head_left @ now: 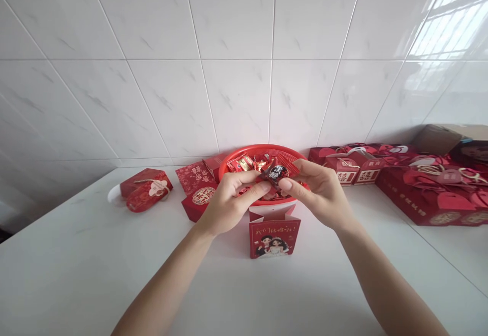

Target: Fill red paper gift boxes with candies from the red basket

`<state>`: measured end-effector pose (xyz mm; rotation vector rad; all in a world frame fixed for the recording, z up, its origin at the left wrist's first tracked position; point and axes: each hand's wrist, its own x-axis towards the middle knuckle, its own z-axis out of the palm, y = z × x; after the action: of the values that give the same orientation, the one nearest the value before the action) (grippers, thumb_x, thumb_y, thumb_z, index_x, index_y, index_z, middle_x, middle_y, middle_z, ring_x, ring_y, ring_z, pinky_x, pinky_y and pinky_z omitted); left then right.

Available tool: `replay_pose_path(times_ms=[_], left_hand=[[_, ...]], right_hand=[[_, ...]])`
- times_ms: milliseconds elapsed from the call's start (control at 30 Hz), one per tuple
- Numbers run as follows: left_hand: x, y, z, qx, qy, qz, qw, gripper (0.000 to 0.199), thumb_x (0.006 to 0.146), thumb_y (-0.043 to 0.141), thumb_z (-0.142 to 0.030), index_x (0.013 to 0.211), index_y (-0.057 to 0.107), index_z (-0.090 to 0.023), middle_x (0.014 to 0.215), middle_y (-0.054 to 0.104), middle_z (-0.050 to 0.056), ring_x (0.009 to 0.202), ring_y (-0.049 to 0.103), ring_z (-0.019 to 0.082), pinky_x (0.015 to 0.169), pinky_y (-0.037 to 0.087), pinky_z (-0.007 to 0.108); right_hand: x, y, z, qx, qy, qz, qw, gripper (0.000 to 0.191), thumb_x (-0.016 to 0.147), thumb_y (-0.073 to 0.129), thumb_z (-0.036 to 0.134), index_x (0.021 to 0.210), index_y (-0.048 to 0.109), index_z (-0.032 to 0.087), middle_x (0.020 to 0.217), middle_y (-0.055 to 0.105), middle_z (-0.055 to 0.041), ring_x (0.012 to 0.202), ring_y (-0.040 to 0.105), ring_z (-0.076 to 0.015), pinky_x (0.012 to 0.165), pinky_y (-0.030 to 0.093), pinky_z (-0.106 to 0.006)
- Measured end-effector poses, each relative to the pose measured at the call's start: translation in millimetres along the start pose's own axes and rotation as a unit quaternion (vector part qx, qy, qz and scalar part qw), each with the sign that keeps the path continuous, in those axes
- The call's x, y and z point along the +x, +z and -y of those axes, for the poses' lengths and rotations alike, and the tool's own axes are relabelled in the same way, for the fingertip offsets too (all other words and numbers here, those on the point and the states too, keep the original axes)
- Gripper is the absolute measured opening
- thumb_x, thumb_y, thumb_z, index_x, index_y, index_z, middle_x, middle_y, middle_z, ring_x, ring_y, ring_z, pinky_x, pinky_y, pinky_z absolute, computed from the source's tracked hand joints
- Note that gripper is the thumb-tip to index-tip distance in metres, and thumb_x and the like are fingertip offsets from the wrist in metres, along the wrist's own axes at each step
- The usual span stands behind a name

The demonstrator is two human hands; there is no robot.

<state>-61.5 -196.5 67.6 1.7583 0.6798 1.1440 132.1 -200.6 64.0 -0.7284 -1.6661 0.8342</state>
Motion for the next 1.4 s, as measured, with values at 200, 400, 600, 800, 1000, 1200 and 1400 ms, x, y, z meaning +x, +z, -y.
replay_pose_path(times_ms=[200,400,600,800,1000,1200,1400], left_hand=[[1,0.1,3,-0.010,0.000,0.009,1.000,0.024,0.093,0.065,-0.031,0.076,0.071,-0.016,0.078,0.070,0.003,0.080,0.065,0.018,0.076,0.053,0.028],[-1,-1.6,-1,0.036,-0.009,0.021,0.999,0.015,0.091,0.068,-0.032,0.088,0.072,-0.018,0.086,0.070,0.003,0.087,0.064,0.019,0.080,0.052,0.030],[-1,-2.6,-7,0.034,0.018,-0.003,0.999,0.029,0.093,0.066,-0.038,0.072,0.065,-0.018,0.073,0.060,0.000,0.072,0.057,0.015,0.068,0.049,0.027],[-1,-0.3,-5,0.055,0.039,-0.042,0.997,0.039,0.092,0.067,-0.038,0.061,0.055,-0.018,0.065,0.047,-0.002,0.063,0.044,0.012,0.060,0.040,0.027],[0,0.9,-4,0.057,0.050,-0.074,0.994,0.046,0.090,0.069,-0.037,0.057,0.044,-0.018,0.061,0.034,-0.003,0.060,0.033,0.012,0.056,0.033,0.028],[2,-0.8,0,0.042,0.034,-0.070,0.996,0.052,0.091,0.068,-0.041,0.055,0.038,-0.018,0.060,0.028,-0.004,0.057,0.026,0.011,0.053,0.028,0.028],[2,-3.2,4,0.068,0.019,-0.071,0.995,0.054,0.092,0.065,-0.045,0.057,0.033,-0.019,0.062,0.025,-0.003,0.058,0.024,0.011,0.053,0.026,0.027]], right_hand=[[0,0,-1,0.002,0.006,0.025,1.000,0.027,0.086,0.075,0.044,0.079,0.067,0.020,0.077,0.075,-0.0042,0.077,0.073,-0.0205,0.066,0.058,-0.030],[-1,-7,-1,0.004,0.027,0.056,0.998,0.031,0.088,0.073,0.047,0.077,0.066,0.018,0.078,0.071,-0.0048,0.073,0.067,-0.0177,0.064,0.055,-0.030],[-2,-8,0,0.000,0.049,0.131,0.990,0.034,0.084,0.077,0.047,0.072,0.063,0.018,0.068,0.062,0.0000,0.062,0.059,-0.0132,0.055,0.049,-0.026],[-2,0,-1,-0.010,0.011,0.107,0.994,0.034,0.080,0.080,0.048,0.075,0.065,0.018,0.068,0.061,0.0005,0.064,0.057,-0.0131,0.057,0.048,-0.026],[-2,3,-4,-0.020,0.021,0.077,0.997,0.039,0.083,0.076,0.053,0.072,0.065,0.018,0.067,0.062,-0.0005,0.062,0.055,-0.0128,0.056,0.047,-0.026],[-1,2,-3,-0.046,0.016,0.081,0.996,0.044,0.085,0.073,0.055,0.066,0.060,0.018,0.063,0.059,0.0001,0.059,0.052,-0.0123,0.055,0.042,-0.026],[0,-1,-4,-0.069,0.015,0.095,0.993,0.045,0.089,0.068,0.054,0.065,0.058,0.018,0.062,0.055,0.0010,0.058,0.049,-0.0111,0.054,0.039,-0.026]])
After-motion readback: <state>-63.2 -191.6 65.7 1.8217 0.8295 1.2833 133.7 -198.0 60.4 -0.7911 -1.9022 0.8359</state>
